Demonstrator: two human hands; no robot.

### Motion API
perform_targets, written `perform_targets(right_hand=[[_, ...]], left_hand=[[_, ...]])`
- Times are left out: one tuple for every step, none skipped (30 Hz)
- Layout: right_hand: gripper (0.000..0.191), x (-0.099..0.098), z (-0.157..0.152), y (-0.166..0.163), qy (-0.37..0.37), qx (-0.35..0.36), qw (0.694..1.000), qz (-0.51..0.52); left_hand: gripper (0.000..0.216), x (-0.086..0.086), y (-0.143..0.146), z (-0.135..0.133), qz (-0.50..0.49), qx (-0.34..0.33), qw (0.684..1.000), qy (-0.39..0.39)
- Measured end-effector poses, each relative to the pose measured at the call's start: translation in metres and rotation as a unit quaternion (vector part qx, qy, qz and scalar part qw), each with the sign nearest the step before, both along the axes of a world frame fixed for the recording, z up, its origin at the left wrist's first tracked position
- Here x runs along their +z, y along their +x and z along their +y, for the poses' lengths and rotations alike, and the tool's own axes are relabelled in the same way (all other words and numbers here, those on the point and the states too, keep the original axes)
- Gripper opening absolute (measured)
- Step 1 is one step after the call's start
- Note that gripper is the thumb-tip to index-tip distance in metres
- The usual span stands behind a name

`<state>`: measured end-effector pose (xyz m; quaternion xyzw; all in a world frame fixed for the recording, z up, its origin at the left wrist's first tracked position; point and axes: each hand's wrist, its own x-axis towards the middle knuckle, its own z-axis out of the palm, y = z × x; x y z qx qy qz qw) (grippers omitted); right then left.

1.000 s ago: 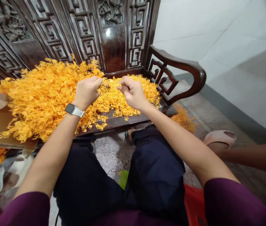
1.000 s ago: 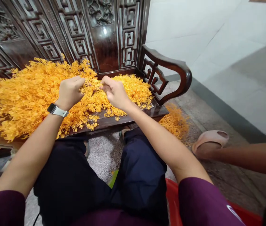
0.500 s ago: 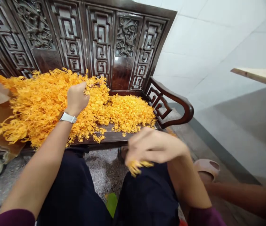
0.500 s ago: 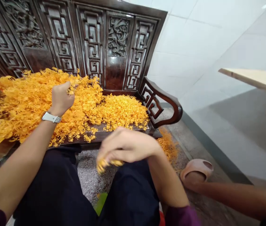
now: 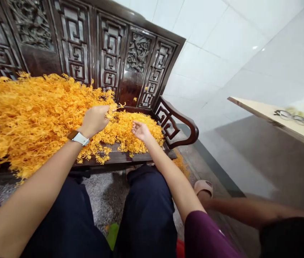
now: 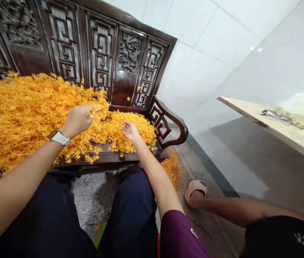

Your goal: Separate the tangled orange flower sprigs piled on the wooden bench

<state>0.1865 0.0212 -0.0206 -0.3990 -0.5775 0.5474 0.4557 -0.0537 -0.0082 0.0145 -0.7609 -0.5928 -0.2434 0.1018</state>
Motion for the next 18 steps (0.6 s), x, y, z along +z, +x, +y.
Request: perform_targets(right_hand=[[0.024, -0.009, 0.006, -0.002, -0.022, -0.024, 0.999, 0.011], [0.024, -0.016, 0.01, -0.003, -0.043, -0.048, 0.998, 0.024], [0.025, -0.02, 0.014, -0.004, -0.057, -0.065, 0.995, 0.042], [0.029, -0.021, 0.016, -0.005, -0.062, -0.072, 0.993, 0.065], [0.035, -0.019, 0.017, -0.005, -0.057, -0.067, 0.992, 0.088], [0.043, -0.015, 0.016, -0.005, -0.044, -0.054, 0.992, 0.106], [0.05, -0.008, 0.013, -0.005, -0.023, -0.035, 0.993, 0.114], [0.056, -0.001, 0.009, -0.006, 0.003, -0.017, 0.994, 0.111], [0.057, 0.005, 0.004, -0.007, 0.033, -0.003, 0.995, 0.095], [0.055, 0.009, -0.001, -0.009, 0.067, 0.003, 0.995, 0.068], [0.05, 0.011, -0.005, -0.011, 0.104, 0.003, 0.994, 0.039], [0.044, 0.011, -0.008, -0.013, 0.143, -0.002, 0.99, 0.012], [0.038, 0.01, -0.009, -0.015, 0.181, -0.013, 0.983, -0.009], [0.033, 0.008, -0.01, -0.017, 0.216, -0.03, 0.976, -0.022], [0.03, 0.006, -0.01, -0.017, 0.245, -0.053, 0.968, -0.027], [0.03, 0.006, -0.01, -0.017, 0.271, -0.077, 0.959, -0.025], [0.031, 0.009, -0.012, -0.015, 0.296, -0.1, 0.95, -0.022], [0.033, 0.014, -0.016, -0.011, 0.319, -0.118, 0.94, -0.021]], left_hand=[[0.027, -0.002, 0.002, -0.003, -0.007, -0.013, 1.0, 0.002], [0.034, -0.003, 0.004, -0.006, -0.015, -0.028, 0.999, 0.008], [0.041, -0.004, 0.005, -0.01, -0.019, -0.044, 0.999, 0.017], [0.047, -0.005, 0.007, -0.013, -0.017, -0.062, 0.998, 0.027], [0.051, -0.005, 0.008, -0.016, -0.009, -0.08, 0.996, 0.036], [0.054, -0.005, 0.009, -0.018, 0.003, -0.097, 0.994, 0.043], [0.055, -0.004, 0.009, -0.02, 0.014, -0.11, 0.993, 0.048], [0.055, -0.005, 0.009, -0.02, 0.021, -0.12, 0.991, 0.051], [0.055, -0.005, 0.009, -0.021, 0.025, -0.127, 0.99, 0.055], [0.054, -0.006, 0.008, -0.02, 0.026, -0.132, 0.989, 0.057], [0.054, -0.008, 0.008, -0.019, 0.028, -0.135, 0.989, 0.057], [0.054, -0.009, 0.007, -0.018, 0.03, -0.137, 0.989, 0.055], [0.053, -0.011, 0.008, -0.017, 0.034, -0.14, 0.988, 0.05], [0.052, -0.012, 0.009, -0.016, 0.038, -0.144, 0.988, 0.044], [0.051, -0.012, 0.01, -0.016, 0.042, -0.149, 0.987, 0.037], [0.051, -0.012, 0.011, -0.016, 0.045, -0.154, 0.987, 0.031], [0.052, -0.012, 0.012, -0.016, 0.048, -0.159, 0.986, 0.027], [0.052, -0.011, 0.012, -0.016, 0.049, -0.161, 0.985, 0.026]])
